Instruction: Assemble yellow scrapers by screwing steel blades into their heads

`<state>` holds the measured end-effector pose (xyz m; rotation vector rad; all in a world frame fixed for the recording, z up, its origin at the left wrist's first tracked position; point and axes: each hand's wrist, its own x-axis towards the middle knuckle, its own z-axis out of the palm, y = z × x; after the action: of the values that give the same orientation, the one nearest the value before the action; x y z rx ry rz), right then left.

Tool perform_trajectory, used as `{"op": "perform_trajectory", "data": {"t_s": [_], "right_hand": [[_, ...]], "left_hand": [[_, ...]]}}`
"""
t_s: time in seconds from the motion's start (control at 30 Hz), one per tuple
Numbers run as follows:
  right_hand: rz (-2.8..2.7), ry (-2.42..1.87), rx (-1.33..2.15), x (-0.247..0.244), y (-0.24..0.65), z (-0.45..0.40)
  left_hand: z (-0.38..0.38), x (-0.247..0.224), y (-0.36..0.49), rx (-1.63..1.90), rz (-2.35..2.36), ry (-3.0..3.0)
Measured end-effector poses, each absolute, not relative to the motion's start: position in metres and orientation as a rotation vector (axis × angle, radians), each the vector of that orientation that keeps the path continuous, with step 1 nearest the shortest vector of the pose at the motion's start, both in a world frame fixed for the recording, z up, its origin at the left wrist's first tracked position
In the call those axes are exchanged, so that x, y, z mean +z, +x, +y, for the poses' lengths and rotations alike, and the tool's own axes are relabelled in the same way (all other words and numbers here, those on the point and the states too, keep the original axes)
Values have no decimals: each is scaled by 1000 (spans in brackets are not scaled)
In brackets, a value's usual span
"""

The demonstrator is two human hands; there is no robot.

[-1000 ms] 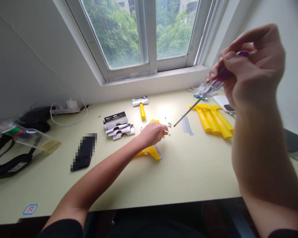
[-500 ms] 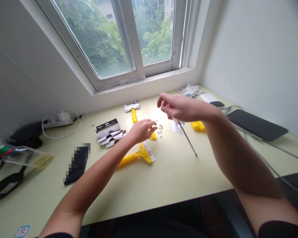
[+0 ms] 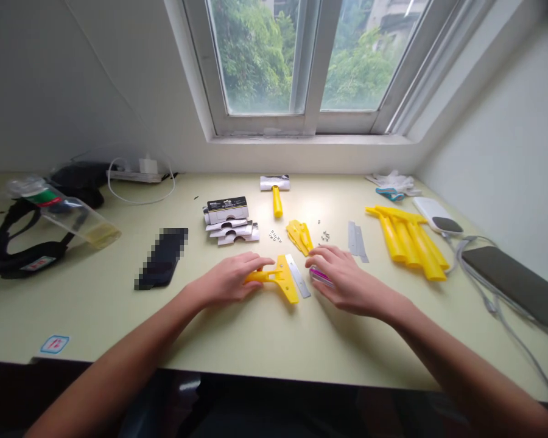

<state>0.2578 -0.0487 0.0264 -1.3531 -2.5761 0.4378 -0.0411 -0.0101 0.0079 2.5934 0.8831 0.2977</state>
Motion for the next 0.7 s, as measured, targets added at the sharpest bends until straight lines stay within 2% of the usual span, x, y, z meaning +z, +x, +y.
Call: {"op": "perform_trajectory", "data": {"t_s": [0.23, 0.5, 0.63, 0.7], "right_hand": [[-2880, -1179, 612, 30, 242, -23], [-3010, -1166, 536, 35, 226, -2], [-2939, -1171, 465, 40, 224, -6], [-2784, -1216, 567, 41, 226, -12]], "left_hand": [[-11, 17, -60, 449, 881, 2560], [-10, 19, -65, 497, 910, 2534], [-9, 16, -65, 492, 949, 2505], [-8, 13, -66, 519, 945, 2496]]}}
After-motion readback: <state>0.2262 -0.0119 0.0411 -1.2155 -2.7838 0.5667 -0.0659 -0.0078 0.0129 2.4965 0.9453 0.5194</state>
